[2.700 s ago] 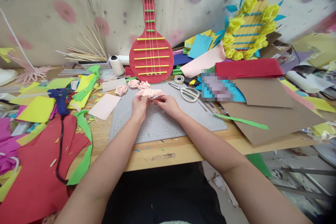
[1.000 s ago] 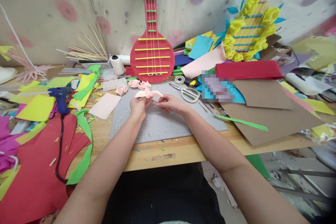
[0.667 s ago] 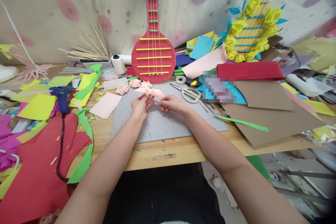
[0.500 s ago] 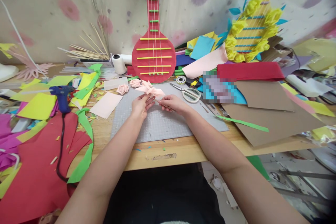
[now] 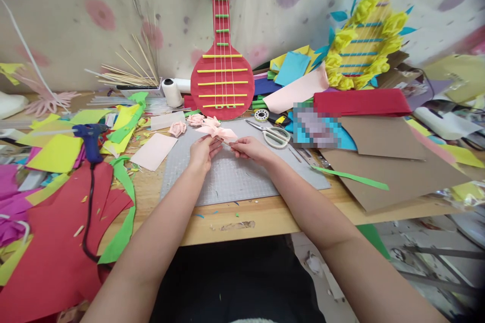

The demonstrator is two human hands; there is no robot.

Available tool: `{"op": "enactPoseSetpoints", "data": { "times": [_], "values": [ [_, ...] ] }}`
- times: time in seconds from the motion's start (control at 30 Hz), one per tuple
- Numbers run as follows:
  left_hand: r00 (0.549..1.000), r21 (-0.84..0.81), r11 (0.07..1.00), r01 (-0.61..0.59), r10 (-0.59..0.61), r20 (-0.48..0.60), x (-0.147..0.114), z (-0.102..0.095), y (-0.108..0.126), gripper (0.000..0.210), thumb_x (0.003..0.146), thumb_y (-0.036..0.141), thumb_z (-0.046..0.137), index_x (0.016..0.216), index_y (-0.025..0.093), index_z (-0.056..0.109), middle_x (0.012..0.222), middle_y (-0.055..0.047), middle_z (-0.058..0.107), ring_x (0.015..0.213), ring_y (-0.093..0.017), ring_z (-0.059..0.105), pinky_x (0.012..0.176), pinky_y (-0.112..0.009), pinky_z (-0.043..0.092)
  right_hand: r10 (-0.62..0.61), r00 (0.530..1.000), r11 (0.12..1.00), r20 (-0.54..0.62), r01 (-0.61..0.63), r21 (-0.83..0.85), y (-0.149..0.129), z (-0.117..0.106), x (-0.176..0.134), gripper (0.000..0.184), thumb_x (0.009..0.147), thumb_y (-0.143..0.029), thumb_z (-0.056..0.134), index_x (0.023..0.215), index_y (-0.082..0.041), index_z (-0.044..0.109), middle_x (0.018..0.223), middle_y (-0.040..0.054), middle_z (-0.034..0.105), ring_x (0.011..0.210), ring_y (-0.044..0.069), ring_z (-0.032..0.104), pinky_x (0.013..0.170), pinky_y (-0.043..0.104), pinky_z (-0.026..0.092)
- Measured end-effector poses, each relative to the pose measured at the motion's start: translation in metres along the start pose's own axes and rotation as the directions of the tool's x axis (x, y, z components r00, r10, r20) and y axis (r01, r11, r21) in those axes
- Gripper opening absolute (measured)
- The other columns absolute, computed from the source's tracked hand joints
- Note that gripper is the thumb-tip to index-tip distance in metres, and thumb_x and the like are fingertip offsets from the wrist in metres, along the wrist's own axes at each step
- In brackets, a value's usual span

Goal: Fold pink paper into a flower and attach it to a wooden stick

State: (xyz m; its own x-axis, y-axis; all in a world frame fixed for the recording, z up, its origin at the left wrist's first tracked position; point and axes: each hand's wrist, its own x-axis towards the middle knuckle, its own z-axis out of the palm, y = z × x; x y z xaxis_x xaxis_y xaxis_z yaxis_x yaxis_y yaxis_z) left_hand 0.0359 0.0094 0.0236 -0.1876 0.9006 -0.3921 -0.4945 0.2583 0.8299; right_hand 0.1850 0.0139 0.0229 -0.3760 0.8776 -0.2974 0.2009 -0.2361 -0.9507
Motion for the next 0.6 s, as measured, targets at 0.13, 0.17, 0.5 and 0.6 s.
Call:
{"op": "enactPoseSetpoints", "data": {
  "times": [0.13,0.17,0.5,0.6],
  "values": [
    [0.997,0.032,0.997,-0.066,0.068,-0.038,-0.0003,0.0008,-0.0018,0.01,0.069,0.013,0.065,0.077,0.013,0.058,0.077,-0.007,0.069,0.074,-0.016,0.068,0.073,-0.031,0.053,-0.028,1.0,0.999,-0.011,0.028,-0.033,-0.0016,0.0003,-0.0016,0.023,0.075,-0.035,0.06,0.066,-0.015,0.052,0.049,-0.0043,0.053,0.036,0.002,0.032,0.035,0.018,0.019],
    [0.995,0.035,0.996,-0.083,0.084,-0.05,-0.0009,0.0015,-0.0022,0.011,0.069,0.014,0.065,0.076,0.013,0.058,0.077,-0.007,0.069,0.074,-0.017,0.068,0.072,-0.03,0.053,-0.048,0.999,0.998,-0.025,0.047,-0.041,-0.0016,0.0006,-0.0017,0.023,0.074,-0.034,0.062,0.066,-0.016,0.05,0.049,-0.005,0.052,0.037,0.002,0.032,0.036,0.017,0.019],
    [0.99,0.05,0.994,-0.1,0.105,-0.099,-0.0043,0.0052,-0.0027,0.018,0.067,0.02,0.069,0.074,0.015,0.054,0.077,-0.006,0.067,0.069,-0.015,0.067,0.06,-0.024,0.051,-0.052,0.998,0.994,-0.027,0.049,-0.094,0.0008,0.0019,-0.0007,0.028,0.079,-0.033,0.057,0.06,-0.017,0.046,0.046,-0.0047,0.05,0.035,0.002,0.033,0.035,0.017,0.02],
    [0.993,0.065,0.994,-0.089,0.094,-0.075,-0.0044,0.0048,-0.0023,0.021,0.066,0.025,0.07,0.077,0.015,0.055,0.075,-0.004,0.065,0.064,-0.014,0.065,0.056,-0.023,0.049,-0.054,0.999,0.995,-0.006,0.053,-0.088,0.0004,0.0013,-0.0014,0.03,0.079,-0.034,0.057,0.058,-0.016,0.046,0.046,-0.0041,0.05,0.035,0.002,0.033,0.035,0.017,0.02]
  ]
}}
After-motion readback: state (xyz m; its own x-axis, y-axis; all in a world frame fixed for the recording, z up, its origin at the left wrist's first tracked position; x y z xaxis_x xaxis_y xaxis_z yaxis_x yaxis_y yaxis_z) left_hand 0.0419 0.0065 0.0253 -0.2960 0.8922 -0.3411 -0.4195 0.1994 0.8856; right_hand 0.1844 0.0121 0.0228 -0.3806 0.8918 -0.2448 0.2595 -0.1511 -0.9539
